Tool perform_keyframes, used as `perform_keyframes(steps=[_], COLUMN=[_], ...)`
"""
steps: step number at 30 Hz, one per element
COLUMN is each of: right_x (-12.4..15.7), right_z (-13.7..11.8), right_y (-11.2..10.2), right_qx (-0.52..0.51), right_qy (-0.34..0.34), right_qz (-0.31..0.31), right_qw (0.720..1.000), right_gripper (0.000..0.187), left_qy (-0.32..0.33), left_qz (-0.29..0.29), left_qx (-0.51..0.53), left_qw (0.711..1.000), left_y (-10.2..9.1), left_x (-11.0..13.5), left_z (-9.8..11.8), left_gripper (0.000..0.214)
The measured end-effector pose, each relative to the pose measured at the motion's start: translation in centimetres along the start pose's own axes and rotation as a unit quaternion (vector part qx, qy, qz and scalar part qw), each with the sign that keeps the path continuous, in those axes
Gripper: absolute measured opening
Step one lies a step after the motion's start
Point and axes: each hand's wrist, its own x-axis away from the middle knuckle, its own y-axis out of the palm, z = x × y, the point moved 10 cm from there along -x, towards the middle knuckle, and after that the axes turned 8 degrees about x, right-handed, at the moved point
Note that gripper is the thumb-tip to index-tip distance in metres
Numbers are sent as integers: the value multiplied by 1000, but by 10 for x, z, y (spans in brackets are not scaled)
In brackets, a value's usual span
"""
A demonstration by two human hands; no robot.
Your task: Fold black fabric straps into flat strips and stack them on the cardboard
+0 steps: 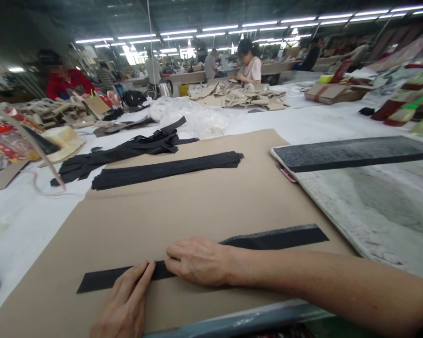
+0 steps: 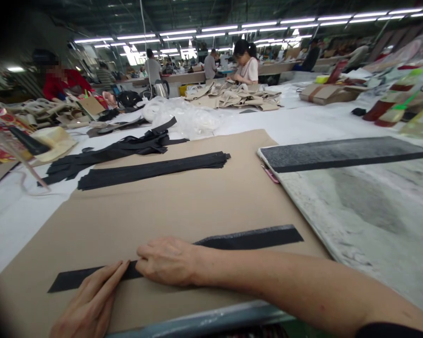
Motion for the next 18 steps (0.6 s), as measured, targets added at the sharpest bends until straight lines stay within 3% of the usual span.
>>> perform_keyframes(steps=[9, 13, 18], right_x=[28, 38, 41], right_z=[11, 13, 18], right_y=[-5, -12, -12], right_qx=[6, -2, -16], right_qy=[23, 24, 38], right_qz=[-48, -29, -22], right_qw=[999, 999, 999], right_gripper=[17, 15, 15], left_qy=[-1, -9, -26], left_qz=[-26, -59, -58], left_qx=[-39, -48, -37], left_qw=[999, 997, 997], left_y=[3, 9, 11], left_x=[-2, -1, 1], left_z=[1, -1, -6], left_gripper=[60, 64, 65])
